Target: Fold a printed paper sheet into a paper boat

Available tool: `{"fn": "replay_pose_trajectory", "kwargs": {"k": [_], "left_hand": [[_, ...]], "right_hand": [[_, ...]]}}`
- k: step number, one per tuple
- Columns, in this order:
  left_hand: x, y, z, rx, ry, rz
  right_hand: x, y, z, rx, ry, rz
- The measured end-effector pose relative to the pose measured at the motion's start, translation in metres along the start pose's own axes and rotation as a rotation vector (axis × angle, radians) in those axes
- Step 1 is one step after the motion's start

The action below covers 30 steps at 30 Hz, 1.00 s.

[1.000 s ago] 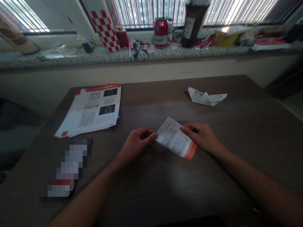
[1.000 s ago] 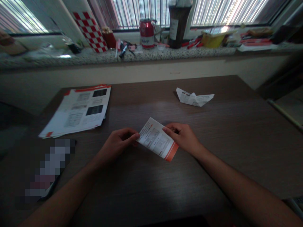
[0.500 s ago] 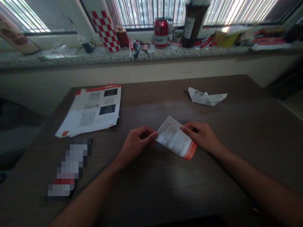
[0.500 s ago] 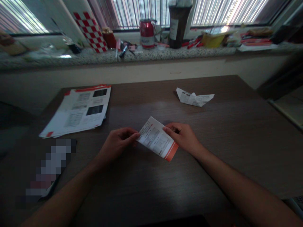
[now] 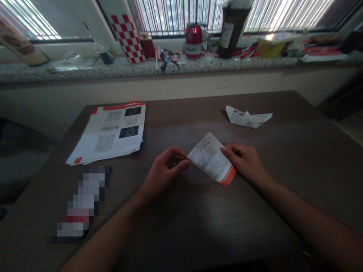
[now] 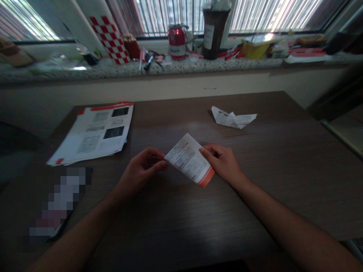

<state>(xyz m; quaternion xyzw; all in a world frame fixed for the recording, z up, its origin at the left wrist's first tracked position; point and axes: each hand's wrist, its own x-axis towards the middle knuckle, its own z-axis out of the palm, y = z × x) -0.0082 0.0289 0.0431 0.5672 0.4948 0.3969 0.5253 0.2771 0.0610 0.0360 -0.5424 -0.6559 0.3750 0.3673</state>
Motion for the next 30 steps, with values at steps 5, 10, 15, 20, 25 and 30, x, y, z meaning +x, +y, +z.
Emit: {"fn": "replay_pose_trajectory", "kwargs": {"k": [5, 10, 15, 20, 25, 30], "left_hand": [[0.0022, 0.0001, -0.003, 0.124, -0.033, -0.012], [0.0041, -0.0023, -0.0056, 0.257, -0.116, -0.044], [0.0037, -0.0031, -0.0079, 0.34, -0.216, -0.044], [0.005, -0.004, -0.0092, 0.311, -0.215, -0.055], [0.0058, -0.0059, -0.0056, 0.119, -0.118, -0.099], [0.002, -0.0003, -0.0001, 0.031, -0.163, -0.15]], "right_hand": [[-0.0017, -0.0042, -0.0003, -0.065, 0.007, -0.054], [-0.0021, -0.0049, -0.0004, -0.114, -0.018, -0.116], [-0.0023, -0.004, -0.0001, -0.136, -0.064, -0.126], [-0.0031, -0.0065, 0.0008, -0.113, -0.064, -0.126], [-0.0025, -0.0066, 0.0013, -0.092, -0.046, -0.117], [-0.0032, -0.0065, 0.0009, -0.078, -0.029, -0.091]]}}
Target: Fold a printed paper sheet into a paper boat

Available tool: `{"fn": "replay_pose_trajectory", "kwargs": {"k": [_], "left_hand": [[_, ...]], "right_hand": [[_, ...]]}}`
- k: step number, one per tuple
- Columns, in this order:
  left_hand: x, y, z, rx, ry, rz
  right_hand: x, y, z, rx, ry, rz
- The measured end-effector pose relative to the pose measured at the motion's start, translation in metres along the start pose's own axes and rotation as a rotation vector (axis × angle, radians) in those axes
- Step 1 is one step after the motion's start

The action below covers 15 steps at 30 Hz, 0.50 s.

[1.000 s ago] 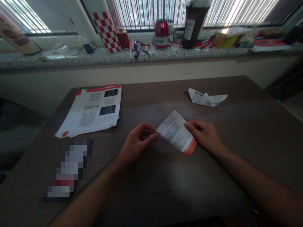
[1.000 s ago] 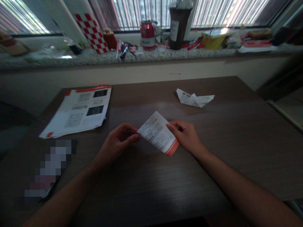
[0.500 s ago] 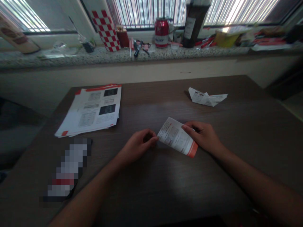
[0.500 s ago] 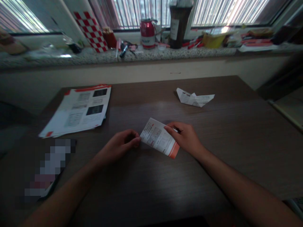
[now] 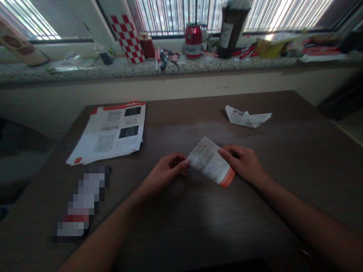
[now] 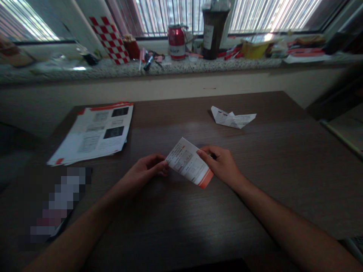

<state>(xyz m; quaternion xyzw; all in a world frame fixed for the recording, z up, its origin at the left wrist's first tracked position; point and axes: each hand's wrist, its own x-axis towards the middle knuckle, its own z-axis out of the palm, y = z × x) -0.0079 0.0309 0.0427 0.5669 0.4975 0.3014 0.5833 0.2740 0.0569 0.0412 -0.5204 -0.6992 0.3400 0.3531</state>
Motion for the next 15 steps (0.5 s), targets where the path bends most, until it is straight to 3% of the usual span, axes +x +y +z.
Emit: {"fn": "replay_pose_trajectory", "kwargs": {"k": [8, 15], "left_hand": [[-0.003, 0.002, 0.0033, 0.047, 0.057, 0.047], [-0.0038, 0.0079, -0.0033, 0.132, 0.007, 0.103]], "right_hand": [[0.0003, -0.0019, -0.0006, 0.054, 0.006, 0.076], [0.0006, 0.0015, -0.0001, 0.129, -0.028, 0.112]]}}
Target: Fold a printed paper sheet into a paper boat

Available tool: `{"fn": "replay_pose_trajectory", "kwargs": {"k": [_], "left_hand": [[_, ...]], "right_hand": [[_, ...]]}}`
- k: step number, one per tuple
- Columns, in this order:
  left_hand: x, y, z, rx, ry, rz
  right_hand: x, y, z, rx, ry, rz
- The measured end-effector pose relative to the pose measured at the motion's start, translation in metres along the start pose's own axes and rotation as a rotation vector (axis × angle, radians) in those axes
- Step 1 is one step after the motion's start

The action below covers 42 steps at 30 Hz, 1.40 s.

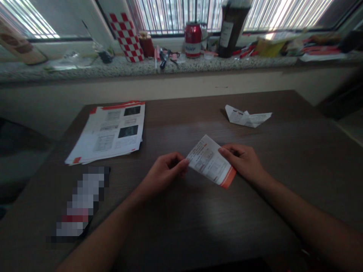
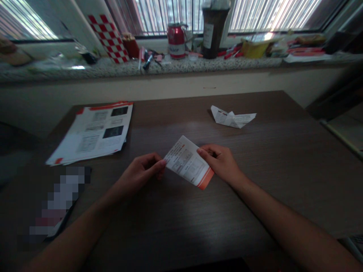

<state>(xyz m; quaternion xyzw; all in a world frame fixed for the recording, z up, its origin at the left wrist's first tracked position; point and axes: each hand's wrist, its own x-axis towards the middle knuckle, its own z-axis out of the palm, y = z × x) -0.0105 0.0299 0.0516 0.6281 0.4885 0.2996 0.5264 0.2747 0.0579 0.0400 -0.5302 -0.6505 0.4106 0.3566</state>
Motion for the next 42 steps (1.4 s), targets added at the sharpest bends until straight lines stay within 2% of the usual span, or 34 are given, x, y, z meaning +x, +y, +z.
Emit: {"fn": "replay_pose_trajectory", "kwargs": {"k": [3, 6, 9, 12, 16, 23, 28, 35, 42], "left_hand": [[-0.001, 0.001, 0.001, 0.034, 0.045, 0.029], [-0.002, 0.002, 0.002, 0.101, 0.149, 0.028], [-0.001, 0.002, 0.004, 0.159, 0.171, 0.036], [0.0, 0.002, 0.006, 0.125, 0.164, 0.056], [0.001, 0.001, 0.011, 0.028, 0.216, 0.055], [0.0, -0.006, 0.01, 0.001, 0.274, 0.098], [-0.001, -0.007, 0.006, 0.075, 0.251, 0.141], [-0.003, -0.007, 0.009, 0.209, 0.102, 0.235], [-0.002, -0.006, 0.01, 0.213, 0.056, 0.219]], "right_hand": [[-0.001, -0.001, 0.002, 0.018, -0.008, 0.0], [-0.002, -0.002, 0.006, 0.028, -0.017, -0.002], [-0.003, 0.0, 0.008, 0.042, -0.023, -0.003], [-0.004, 0.001, 0.01, 0.041, -0.033, 0.003], [-0.005, -0.002, 0.011, 0.016, -0.047, 0.0], [-0.007, -0.004, 0.011, -0.008, -0.122, -0.026], [-0.007, -0.006, 0.009, 0.091, -0.21, 0.019], [-0.01, -0.01, 0.011, 0.116, -0.181, 0.01], [-0.01, -0.01, 0.012, 0.052, -0.176, -0.002]]}}
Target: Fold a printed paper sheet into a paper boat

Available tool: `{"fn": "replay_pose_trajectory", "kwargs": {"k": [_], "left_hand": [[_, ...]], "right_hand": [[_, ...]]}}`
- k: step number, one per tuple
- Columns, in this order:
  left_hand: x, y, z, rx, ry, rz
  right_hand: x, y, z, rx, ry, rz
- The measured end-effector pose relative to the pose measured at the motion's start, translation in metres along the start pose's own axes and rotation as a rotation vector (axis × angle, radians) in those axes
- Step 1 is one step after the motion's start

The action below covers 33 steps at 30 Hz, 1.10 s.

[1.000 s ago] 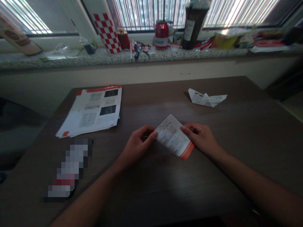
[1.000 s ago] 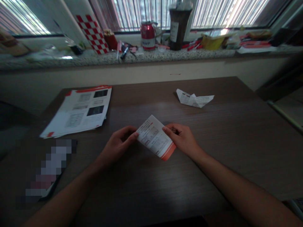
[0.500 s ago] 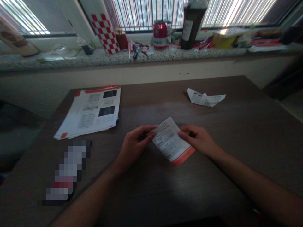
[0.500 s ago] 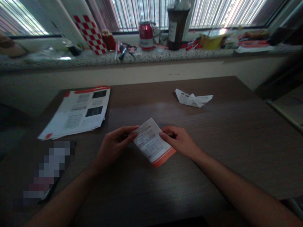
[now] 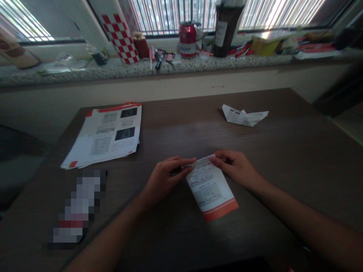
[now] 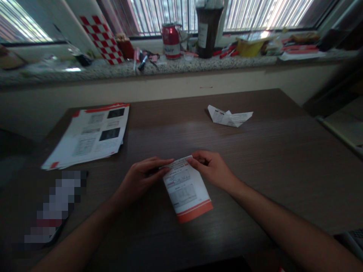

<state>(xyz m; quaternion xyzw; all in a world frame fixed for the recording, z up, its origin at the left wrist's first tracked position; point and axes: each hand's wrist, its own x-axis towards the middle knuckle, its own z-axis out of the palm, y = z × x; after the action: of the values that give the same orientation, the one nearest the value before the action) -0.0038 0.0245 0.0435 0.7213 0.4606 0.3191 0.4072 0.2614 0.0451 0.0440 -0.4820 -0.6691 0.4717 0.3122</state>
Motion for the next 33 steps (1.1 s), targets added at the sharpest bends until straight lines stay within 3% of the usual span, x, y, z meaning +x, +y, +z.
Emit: {"fn": "replay_pose_trajectory", "kwargs": {"k": [15, 20, 24, 28, 33], "left_hand": [[0.0, -0.001, 0.002, 0.006, -0.026, -0.001], [0.001, 0.001, 0.005, -0.13, 0.075, -0.169], [0.002, 0.003, 0.009, -0.357, 0.069, -0.33], [0.001, 0.002, 0.013, -0.487, 0.097, -0.384], [0.0, 0.003, 0.012, -0.488, 0.113, -0.398]], "right_hand": [[0.002, 0.005, 0.002, -0.025, -0.034, 0.004], [0.003, 0.008, 0.004, 0.014, 0.047, 0.018], [0.004, 0.012, 0.006, 0.068, 0.112, 0.027], [0.004, 0.013, 0.007, 0.065, 0.122, 0.03], [0.003, 0.01, 0.007, 0.054, 0.128, 0.025]]}}
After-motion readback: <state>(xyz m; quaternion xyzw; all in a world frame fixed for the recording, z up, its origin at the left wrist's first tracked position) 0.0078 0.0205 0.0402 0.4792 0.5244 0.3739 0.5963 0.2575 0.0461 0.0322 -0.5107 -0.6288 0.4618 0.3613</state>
